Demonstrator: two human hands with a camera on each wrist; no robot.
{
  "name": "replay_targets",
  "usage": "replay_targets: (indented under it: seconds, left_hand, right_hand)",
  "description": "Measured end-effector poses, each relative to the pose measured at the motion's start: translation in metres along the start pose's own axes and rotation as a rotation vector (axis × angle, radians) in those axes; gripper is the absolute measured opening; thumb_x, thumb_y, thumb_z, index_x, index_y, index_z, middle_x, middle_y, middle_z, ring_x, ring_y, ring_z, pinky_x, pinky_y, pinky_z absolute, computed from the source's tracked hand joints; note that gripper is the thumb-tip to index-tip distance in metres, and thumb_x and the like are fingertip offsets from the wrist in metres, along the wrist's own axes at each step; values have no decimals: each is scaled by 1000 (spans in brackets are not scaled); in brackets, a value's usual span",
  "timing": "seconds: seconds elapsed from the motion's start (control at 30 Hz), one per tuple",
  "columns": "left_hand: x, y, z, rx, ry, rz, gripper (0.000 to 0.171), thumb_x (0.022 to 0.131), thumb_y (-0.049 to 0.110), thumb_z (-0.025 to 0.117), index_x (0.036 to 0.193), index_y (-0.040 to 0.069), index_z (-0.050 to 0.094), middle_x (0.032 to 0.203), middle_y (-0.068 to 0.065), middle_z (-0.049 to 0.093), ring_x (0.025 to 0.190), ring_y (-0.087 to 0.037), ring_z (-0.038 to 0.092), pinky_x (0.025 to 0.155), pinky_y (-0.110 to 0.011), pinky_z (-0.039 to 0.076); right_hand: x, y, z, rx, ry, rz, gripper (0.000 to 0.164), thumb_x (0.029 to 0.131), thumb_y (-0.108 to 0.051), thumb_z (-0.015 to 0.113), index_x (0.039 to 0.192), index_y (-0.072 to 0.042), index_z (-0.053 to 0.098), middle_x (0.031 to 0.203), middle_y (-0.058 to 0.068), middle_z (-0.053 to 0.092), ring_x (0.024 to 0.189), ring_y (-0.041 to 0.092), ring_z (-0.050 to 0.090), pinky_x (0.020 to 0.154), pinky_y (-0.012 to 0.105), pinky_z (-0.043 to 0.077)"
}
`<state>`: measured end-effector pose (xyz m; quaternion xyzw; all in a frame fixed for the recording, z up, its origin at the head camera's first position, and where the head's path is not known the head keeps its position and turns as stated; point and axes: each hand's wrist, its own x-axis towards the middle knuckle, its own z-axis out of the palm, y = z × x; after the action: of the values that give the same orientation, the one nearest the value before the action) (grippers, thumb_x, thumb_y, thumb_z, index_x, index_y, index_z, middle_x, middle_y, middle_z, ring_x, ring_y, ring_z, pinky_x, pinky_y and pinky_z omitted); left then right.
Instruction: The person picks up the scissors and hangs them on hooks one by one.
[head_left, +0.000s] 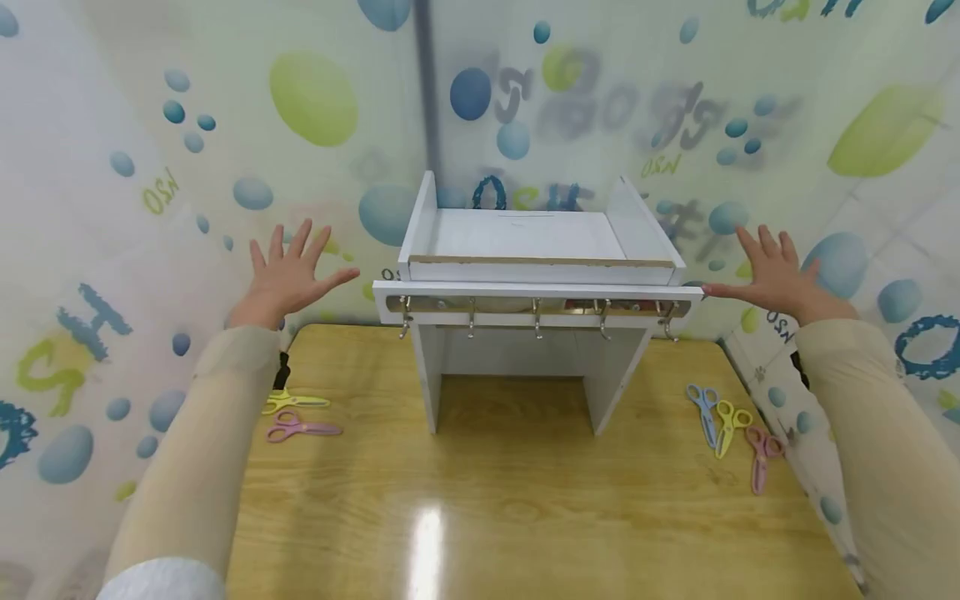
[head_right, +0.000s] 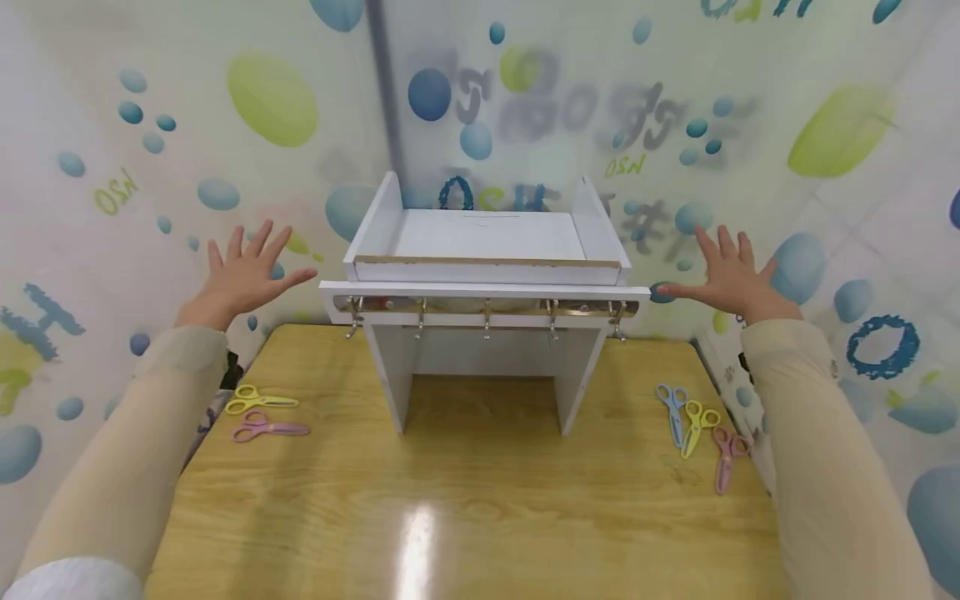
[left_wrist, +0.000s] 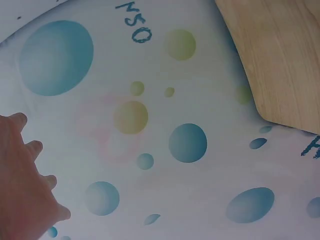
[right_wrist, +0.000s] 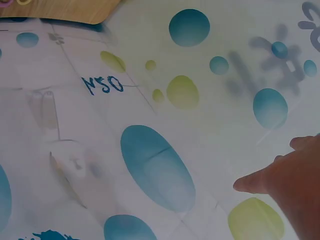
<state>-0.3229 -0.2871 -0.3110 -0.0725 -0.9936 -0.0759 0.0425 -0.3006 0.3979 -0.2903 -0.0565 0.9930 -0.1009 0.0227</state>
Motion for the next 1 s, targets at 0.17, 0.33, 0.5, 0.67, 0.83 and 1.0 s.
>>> replay_targets:
  seconds: [0.17, 0.33, 0.5, 0.67, 0.83, 1.0]
  left_hand:
    - [-1, 8, -10, -20, 36, 36, 101, 87, 85, 34, 162, 25, 0, 169, -10, -12, 151, -49, -19, 111, -77, -17]
    - [-2, 18, -25, -46, 78, 80, 99, 88, 83, 34, 162, 27, -1, 169, -8, -12, 152, -47, -18, 112, -77, -16]
    - [-2, 30, -42, -42, 117, 121, 97, 89, 83, 33, 162, 28, -1, 169, -4, -13, 153, -45, -17, 114, -75, -14]
    - [-5, 40, -54, -30, 138, 169, 94, 90, 81, 32, 161, 30, -2, 169, 1, -16, 154, -40, -20, 116, -73, -14]
    - [-11, 56, -65, -32, 146, 229, 93, 91, 80, 32, 161, 30, -2, 168, 4, -17, 154, -34, -22, 119, -67, -17]
    - [-17, 73, -72, -33, 155, 299, 94, 91, 81, 33, 161, 29, -1, 169, 3, -15, 155, -33, -19, 121, -64, -16]
  right_hand:
    - [-3, 2, 3, -3, -9, 10, 116, 88, -73, 54, 158, -16, -19, 159, 30, -23, 144, 57, -25, 98, 89, -10]
    - [-3, 4, 6, 3, -10, 10, 117, 87, -72, 55, 158, -14, -17, 159, 31, -23, 144, 57, -24, 98, 89, -10]
    - [-2, 8, 9, 0, -9, 11, 117, 87, -71, 56, 158, -15, -17, 160, 30, -22, 145, 57, -22, 98, 90, -10]
    - [-2, 11, 14, 7, -23, 18, 117, 87, -70, 57, 158, -17, -20, 161, 29, -21, 145, 57, -21, 97, 89, -11]
    - [-1, 15, 19, 25, -34, 22, 116, 87, -70, 57, 158, -17, -19, 161, 28, -22, 145, 57, -21, 96, 90, -12]
    - [-2, 18, 24, 26, -37, 26, 117, 87, -70, 57, 158, -16, -18, 161, 29, -19, 146, 57, -19, 96, 90, -11]
